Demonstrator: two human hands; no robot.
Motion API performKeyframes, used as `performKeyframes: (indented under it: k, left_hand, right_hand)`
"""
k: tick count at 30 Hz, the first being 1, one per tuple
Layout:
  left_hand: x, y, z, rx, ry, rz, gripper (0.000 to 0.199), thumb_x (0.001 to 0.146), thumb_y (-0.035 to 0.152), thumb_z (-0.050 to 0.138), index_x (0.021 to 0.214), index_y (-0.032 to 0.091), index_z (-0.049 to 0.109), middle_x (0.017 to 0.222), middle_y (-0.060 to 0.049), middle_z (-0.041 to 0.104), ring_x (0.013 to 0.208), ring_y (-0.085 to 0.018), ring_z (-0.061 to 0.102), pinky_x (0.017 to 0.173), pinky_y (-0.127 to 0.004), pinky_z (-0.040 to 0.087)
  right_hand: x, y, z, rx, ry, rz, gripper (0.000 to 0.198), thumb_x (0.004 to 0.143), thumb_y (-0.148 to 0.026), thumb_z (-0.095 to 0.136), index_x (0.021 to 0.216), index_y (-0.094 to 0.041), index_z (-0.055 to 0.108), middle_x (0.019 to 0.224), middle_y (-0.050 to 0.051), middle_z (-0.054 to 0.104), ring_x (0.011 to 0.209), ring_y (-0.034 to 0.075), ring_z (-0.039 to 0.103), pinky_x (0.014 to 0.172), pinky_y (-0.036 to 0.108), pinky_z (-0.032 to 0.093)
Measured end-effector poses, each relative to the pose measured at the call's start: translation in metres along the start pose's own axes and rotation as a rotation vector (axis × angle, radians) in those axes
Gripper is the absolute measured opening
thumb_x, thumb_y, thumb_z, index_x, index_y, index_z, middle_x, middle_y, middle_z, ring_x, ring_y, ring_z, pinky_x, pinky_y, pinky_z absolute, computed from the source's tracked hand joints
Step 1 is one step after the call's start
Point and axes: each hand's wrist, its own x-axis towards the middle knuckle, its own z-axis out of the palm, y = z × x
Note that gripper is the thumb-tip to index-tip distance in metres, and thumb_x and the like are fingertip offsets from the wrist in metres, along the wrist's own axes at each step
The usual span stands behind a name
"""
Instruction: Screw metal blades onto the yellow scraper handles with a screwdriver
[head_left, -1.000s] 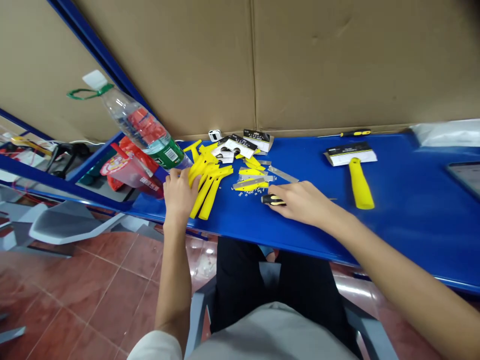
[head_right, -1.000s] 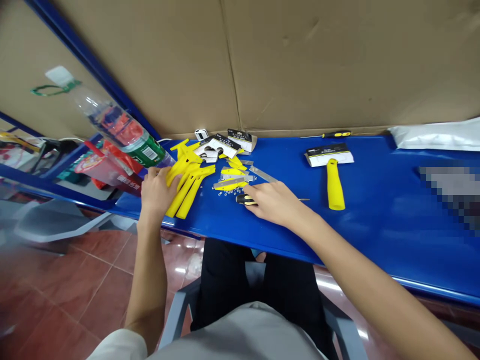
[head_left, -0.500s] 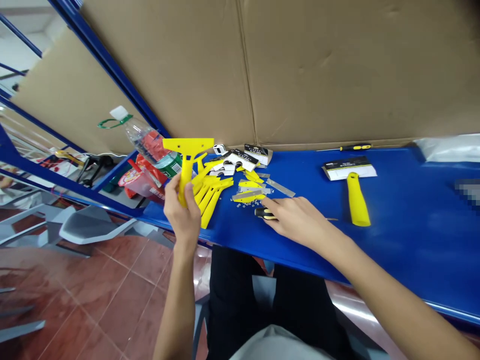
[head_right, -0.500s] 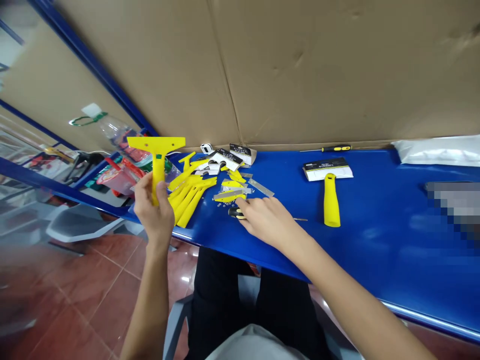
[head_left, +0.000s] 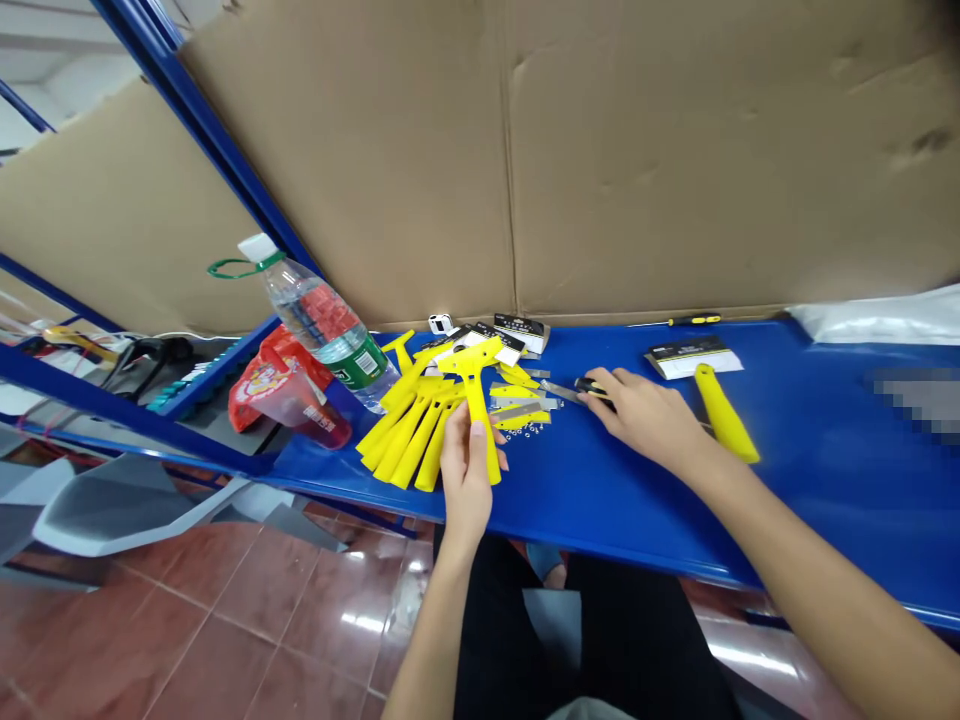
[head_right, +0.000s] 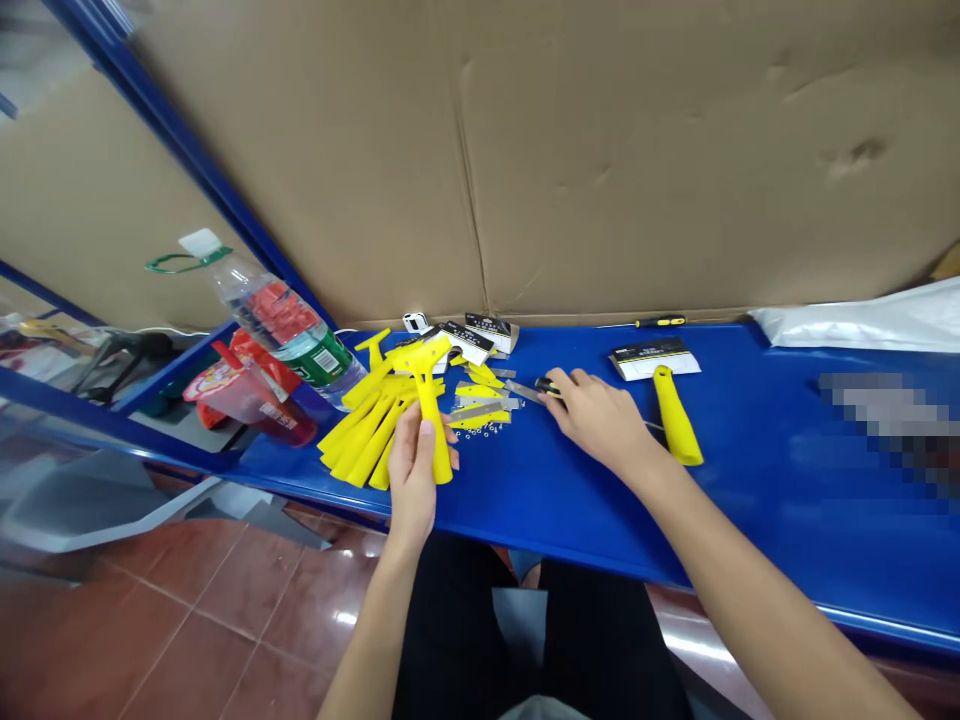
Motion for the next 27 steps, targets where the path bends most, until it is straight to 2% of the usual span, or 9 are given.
performKeyframes:
  k: [3,7,10,12,15,19,22,27]
  left_hand:
    - [0.002,0.002,-0.005,-0.119,-0.026,-0.085,0.042,0.097,0.053,0.083,0.124,0.022,0.073,0.103,-0.007,0.073,0.076,-0.016,0.067,0.056,-0.023,0.053]
    - [0.004,0.008,-0.014,-0.346,-0.034,-0.217,0.043,0.095,0.054,0.085,0.117,0.022,0.067,0.089,-0.003,0.07,0.057,-0.01,0.057,0.044,-0.019,0.041]
    - [0.006,0.012,-0.018,-0.386,-0.081,-0.292,0.045,0.096,0.058,0.084,0.115,0.023,0.064,0.081,0.002,0.064,0.045,-0.005,0.044,0.039,-0.016,0.032]
    - [0.006,0.013,-0.019,-0.362,-0.113,-0.305,0.044,0.095,0.055,0.085,0.116,0.023,0.064,0.082,0.003,0.064,0.043,-0.003,0.043,0.038,-0.016,0.031]
    - [0.006,0.013,-0.017,-0.35,-0.104,-0.31,0.047,0.095,0.054,0.086,0.123,0.021,0.067,0.084,0.001,0.067,0.044,-0.005,0.047,0.037,-0.017,0.033]
    - [0.008,0.01,-0.016,-0.369,-0.061,-0.319,0.055,0.093,0.056,0.086,0.128,0.016,0.071,0.084,-0.002,0.067,0.051,-0.008,0.054,0.038,-0.018,0.038]
    - [0.008,0.01,-0.016,-0.371,-0.036,-0.327,0.056,0.092,0.056,0.088,0.128,0.016,0.073,0.084,-0.001,0.066,0.054,-0.009,0.054,0.039,-0.017,0.039]
    - [0.008,0.012,-0.013,-0.358,-0.004,-0.333,0.052,0.094,0.054,0.086,0.128,0.017,0.072,0.085,-0.001,0.065,0.055,-0.008,0.053,0.039,-0.016,0.04]
  right_hand:
    - [0.004,0.011,0.009,-0.043,0.05,0.035,0.043,0.116,-0.043,0.039,0.136,-0.017,0.067,0.116,0.018,0.074,0.104,0.037,0.075,0.078,0.039,0.05]
    - [0.016,0.014,0.009,-0.156,0.022,0.037,0.047,0.116,-0.04,0.039,0.138,-0.012,0.069,0.126,0.025,0.07,0.116,0.043,0.07,0.09,0.047,0.052]
    - [0.035,0.006,-0.006,-0.2,-0.041,-0.044,0.045,0.114,-0.037,0.044,0.138,-0.009,0.069,0.134,0.027,0.068,0.119,0.044,0.068,0.095,0.052,0.051]
    - [0.052,-0.005,-0.021,-0.11,-0.071,-0.157,0.044,0.112,-0.041,0.052,0.14,-0.012,0.069,0.138,0.026,0.068,0.122,0.042,0.068,0.096,0.049,0.051]
    - [0.074,-0.032,-0.04,0.158,-0.248,-0.371,0.038,0.108,-0.045,0.064,0.134,-0.019,0.073,0.133,0.017,0.074,0.117,0.034,0.071,0.089,0.039,0.051]
    - [0.091,-0.067,-0.047,0.235,-0.416,-0.559,0.027,0.098,-0.041,0.078,0.112,-0.019,0.078,0.114,0.011,0.079,0.102,0.027,0.072,0.077,0.032,0.045]
    - [0.096,-0.077,-0.041,0.25,-0.493,-0.602,0.022,0.095,-0.033,0.081,0.108,-0.017,0.076,0.106,0.008,0.078,0.091,0.023,0.069,0.072,0.03,0.041]
    - [0.1,-0.065,-0.031,0.342,-0.529,-0.617,0.016,0.097,-0.028,0.078,0.107,-0.017,0.073,0.101,0.006,0.075,0.087,0.02,0.065,0.072,0.03,0.041]
